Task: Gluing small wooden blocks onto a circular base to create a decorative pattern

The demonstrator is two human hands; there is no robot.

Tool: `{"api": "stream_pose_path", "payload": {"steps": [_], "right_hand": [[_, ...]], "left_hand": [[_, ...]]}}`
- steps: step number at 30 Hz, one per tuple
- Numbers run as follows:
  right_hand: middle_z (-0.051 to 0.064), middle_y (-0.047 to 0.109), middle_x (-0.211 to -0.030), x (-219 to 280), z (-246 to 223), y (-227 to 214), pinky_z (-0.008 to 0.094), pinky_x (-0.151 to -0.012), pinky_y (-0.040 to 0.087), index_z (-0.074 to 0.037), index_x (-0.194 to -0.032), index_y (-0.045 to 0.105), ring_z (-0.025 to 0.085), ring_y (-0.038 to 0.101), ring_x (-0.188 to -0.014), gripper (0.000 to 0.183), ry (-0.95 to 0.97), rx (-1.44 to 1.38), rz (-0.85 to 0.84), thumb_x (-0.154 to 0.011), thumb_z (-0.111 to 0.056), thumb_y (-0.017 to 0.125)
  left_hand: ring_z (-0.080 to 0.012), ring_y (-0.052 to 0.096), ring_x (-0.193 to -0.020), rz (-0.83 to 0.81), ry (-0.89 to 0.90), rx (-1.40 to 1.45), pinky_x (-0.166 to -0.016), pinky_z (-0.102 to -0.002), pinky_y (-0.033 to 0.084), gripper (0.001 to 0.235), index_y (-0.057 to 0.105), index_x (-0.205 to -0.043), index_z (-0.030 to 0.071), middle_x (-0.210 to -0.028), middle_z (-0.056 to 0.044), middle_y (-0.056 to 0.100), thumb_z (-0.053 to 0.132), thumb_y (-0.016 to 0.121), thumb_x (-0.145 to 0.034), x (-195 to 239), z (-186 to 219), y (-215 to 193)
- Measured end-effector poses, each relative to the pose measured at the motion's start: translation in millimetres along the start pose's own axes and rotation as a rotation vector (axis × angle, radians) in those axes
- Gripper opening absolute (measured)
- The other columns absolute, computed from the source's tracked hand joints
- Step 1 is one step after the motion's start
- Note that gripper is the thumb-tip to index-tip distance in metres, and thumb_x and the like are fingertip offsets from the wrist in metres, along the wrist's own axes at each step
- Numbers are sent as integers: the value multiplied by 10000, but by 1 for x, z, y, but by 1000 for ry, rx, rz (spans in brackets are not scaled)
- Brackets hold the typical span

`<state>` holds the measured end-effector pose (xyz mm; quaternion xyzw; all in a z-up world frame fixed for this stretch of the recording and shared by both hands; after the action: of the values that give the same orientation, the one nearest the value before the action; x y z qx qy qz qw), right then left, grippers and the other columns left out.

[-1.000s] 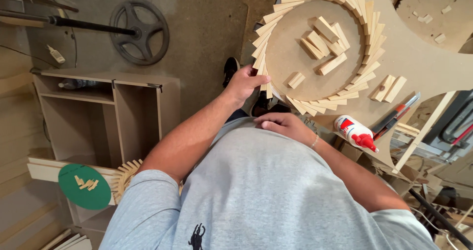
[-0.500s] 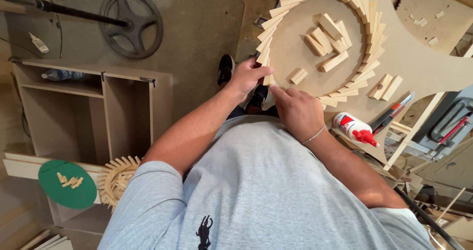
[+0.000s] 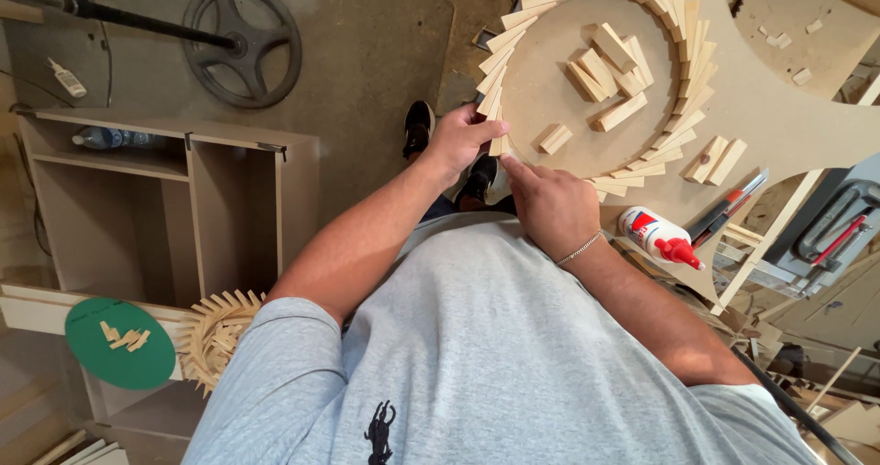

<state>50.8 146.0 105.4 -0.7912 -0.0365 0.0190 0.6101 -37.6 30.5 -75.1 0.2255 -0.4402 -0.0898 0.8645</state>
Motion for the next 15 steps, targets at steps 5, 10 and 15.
{"api": "stream_pose_path", "payload": {"steps": [5,10,15], "right_hand": [[-5,671,-737,0,-1,3,416,-536,574,-339,-1178,700,249,718,-672,250,12,51,15,-945,-304,618],[2,665,-710,-1,-3,-2,427,-526,566,-346,-1169,691,259,711,-652,248,20,49,17,-940,-287,616],[-2,667,-709,-2,-3,-1,420,-531,567,-346,-1168,681,255,715,-658,241,17,60,5,-943,-290,612]], "left_hand": [[-375,726,-728,-13,13,-28,-512,-535,652,333,638,-1030,-83,-819,-184,580,-3,823,-764,5,4,6],[-342,718,-722,-16,22,-38,-518,-508,651,333,645,-1027,-76,-814,-172,586,8,832,-764,8,8,5],[-353,730,-703,-11,42,-55,-517,-503,646,333,652,-1010,-75,-789,-184,599,9,841,-749,4,4,2]]}}
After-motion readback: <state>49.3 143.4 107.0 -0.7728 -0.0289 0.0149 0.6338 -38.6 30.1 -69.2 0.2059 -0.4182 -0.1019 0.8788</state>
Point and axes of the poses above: each hand's wrist, its own x-axis away from the middle knuckle, its own y-axis out of the palm, z = x × y, the point moved 6 cm from there along -x, towards the middle knuckle
